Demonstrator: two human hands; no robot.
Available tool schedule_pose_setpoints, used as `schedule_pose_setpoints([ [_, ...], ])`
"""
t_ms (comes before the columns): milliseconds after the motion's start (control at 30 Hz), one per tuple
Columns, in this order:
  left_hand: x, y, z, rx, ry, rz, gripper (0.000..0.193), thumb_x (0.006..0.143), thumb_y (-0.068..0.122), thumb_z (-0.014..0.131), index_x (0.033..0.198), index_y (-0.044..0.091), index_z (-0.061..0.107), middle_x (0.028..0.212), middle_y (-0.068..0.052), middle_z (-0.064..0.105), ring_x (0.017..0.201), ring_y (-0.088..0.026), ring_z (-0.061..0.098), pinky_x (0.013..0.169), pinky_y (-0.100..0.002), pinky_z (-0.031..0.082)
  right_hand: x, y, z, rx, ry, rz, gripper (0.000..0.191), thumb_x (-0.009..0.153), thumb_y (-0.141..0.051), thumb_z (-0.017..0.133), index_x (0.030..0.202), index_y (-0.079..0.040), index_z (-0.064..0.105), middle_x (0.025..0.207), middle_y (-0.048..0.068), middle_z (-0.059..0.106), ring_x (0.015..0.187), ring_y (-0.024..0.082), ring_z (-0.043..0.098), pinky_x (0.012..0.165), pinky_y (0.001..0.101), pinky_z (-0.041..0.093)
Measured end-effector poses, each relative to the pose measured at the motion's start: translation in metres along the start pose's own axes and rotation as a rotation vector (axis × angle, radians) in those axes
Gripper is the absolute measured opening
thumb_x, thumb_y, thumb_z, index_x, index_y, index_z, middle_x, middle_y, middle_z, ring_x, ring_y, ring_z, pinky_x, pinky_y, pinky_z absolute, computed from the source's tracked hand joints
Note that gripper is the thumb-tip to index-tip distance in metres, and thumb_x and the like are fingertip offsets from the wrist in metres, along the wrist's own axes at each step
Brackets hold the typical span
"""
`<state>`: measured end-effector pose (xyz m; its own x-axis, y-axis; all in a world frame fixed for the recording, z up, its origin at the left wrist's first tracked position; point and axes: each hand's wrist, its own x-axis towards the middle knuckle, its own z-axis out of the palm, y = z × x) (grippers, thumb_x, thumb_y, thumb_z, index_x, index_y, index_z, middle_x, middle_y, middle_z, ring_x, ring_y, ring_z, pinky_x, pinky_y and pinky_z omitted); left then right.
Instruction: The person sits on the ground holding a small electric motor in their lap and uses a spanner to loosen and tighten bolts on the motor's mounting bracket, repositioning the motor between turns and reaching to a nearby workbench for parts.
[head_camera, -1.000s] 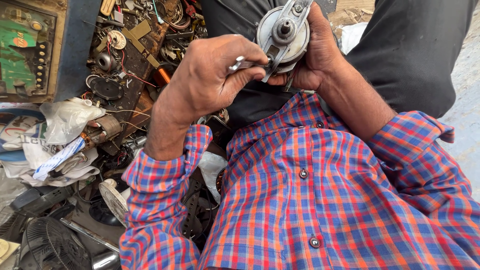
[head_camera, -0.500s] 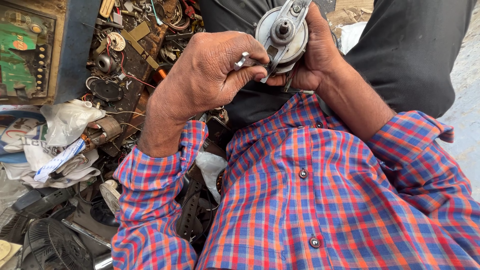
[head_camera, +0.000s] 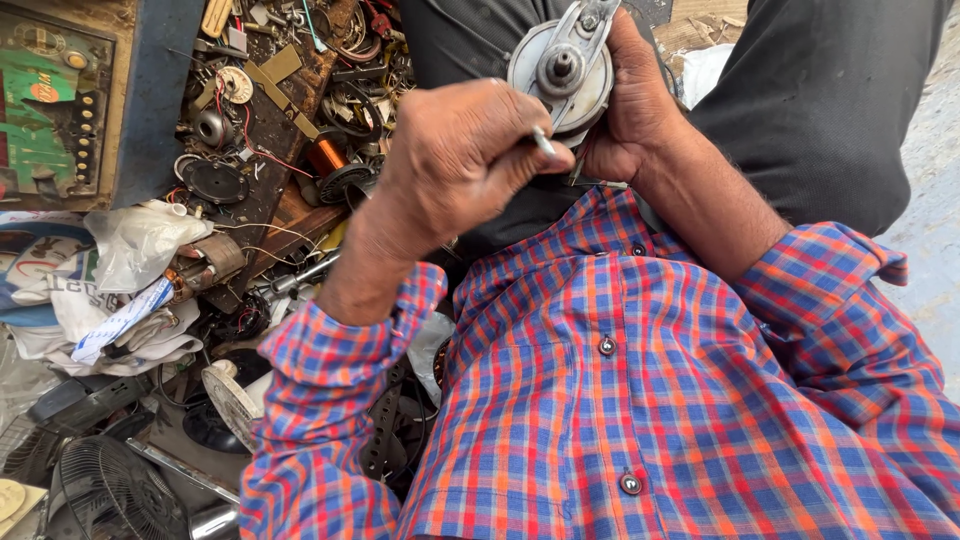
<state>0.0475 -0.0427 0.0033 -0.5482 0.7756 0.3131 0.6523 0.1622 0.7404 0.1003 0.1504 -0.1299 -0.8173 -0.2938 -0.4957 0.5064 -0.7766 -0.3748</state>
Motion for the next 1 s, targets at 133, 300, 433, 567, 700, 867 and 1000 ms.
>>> schedule_pose_setpoints([
  [133, -0.001, 0.015, 0.02, 0.041, 0.195, -0.083, 0.025, 0.1, 0.022, 0.085, 0.101, 0.004, 0.068, 0.084, -0.006, 0.068, 0.074, -0.018, 0.071, 0.058, -0.03, 0.055, -0.001, 0.001, 0.0, 0.015, -0.009, -0.002, 0.086, 0.092, -0.074, 0.052, 0.129, 0.003, 0.064, 0.116, 0.027, 0.065, 0.106, 0.032, 0.072, 0.073, 0.0512, 0.068],
  [300, 0.004, 0.016, 0.012, -0.026, 0.099, -0.087, 0.023, 0.1, 0.02, 0.084, 0.103, 0.004, 0.067, 0.087, -0.007, 0.068, 0.076, -0.018, 0.073, 0.062, -0.03, 0.056, -0.002, -0.002, 0.004, -0.007, -0.018, 0.014, 0.087, 0.094, -0.073, 0.051, 0.131, 0.004, 0.065, 0.116, 0.026, 0.067, 0.104, 0.032, 0.074, 0.066, 0.0457, 0.066],
  [433, 0.002, 0.01, -0.019, -0.052, -0.083, -0.087, 0.016, 0.106, 0.012, 0.08, 0.111, 0.004, 0.067, 0.095, -0.009, 0.068, 0.076, -0.018, 0.071, 0.063, -0.03, 0.053, -0.003, -0.005, 0.007, -0.075, -0.001, 0.032, 0.091, 0.088, -0.079, 0.048, 0.128, 0.001, 0.065, 0.112, 0.026, 0.068, 0.094, 0.035, 0.074, 0.065, 0.0522, 0.067],
  [567, -0.001, 0.01, -0.036, -0.093, -0.146, -0.098, 0.014, 0.107, 0.008, 0.078, 0.115, 0.005, 0.067, 0.097, -0.008, 0.068, 0.082, -0.017, 0.072, 0.069, -0.029, 0.056, -0.002, -0.006, 0.007, -0.047, -0.006, 0.056, 0.093, 0.087, -0.08, 0.048, 0.129, 0.001, 0.065, 0.113, 0.028, 0.068, 0.097, 0.037, 0.075, 0.066, 0.0556, 0.067],
  [700, 0.003, 0.007, -0.036, -0.097, -0.173, -0.122, 0.013, 0.107, 0.005, 0.077, 0.115, 0.004, 0.067, 0.097, -0.008, 0.068, 0.086, -0.018, 0.073, 0.072, -0.03, 0.058, -0.002, -0.004, 0.006, -0.058, -0.009, 0.054, 0.095, 0.09, -0.083, 0.05, 0.13, 0.002, 0.064, 0.115, 0.029, 0.068, 0.098, 0.038, 0.075, 0.068, 0.0565, 0.067],
  [867, 0.008, 0.003, -0.034, -0.105, -0.216, -0.087, 0.013, 0.105, 0.003, 0.076, 0.115, 0.005, 0.068, 0.098, -0.008, 0.068, 0.088, -0.019, 0.073, 0.074, -0.031, 0.058, -0.002, -0.003, 0.003, -0.04, -0.031, 0.051, 0.096, 0.087, -0.081, 0.05, 0.132, 0.003, 0.063, 0.115, 0.03, 0.068, 0.096, 0.039, 0.075, 0.068, 0.0571, 0.067],
  [1000, 0.01, 0.003, -0.035, -0.089, -0.234, -0.085, 0.012, 0.105, 0.002, 0.076, 0.114, 0.004, 0.068, 0.097, -0.01, 0.068, 0.087, -0.02, 0.073, 0.073, -0.032, 0.058, -0.001, -0.003, 0.001, -0.032, -0.041, 0.048, 0.098, 0.088, -0.082, 0.051, 0.133, 0.004, 0.063, 0.116, 0.03, 0.067, 0.096, 0.039, 0.074, 0.072, 0.0582, 0.067],
])
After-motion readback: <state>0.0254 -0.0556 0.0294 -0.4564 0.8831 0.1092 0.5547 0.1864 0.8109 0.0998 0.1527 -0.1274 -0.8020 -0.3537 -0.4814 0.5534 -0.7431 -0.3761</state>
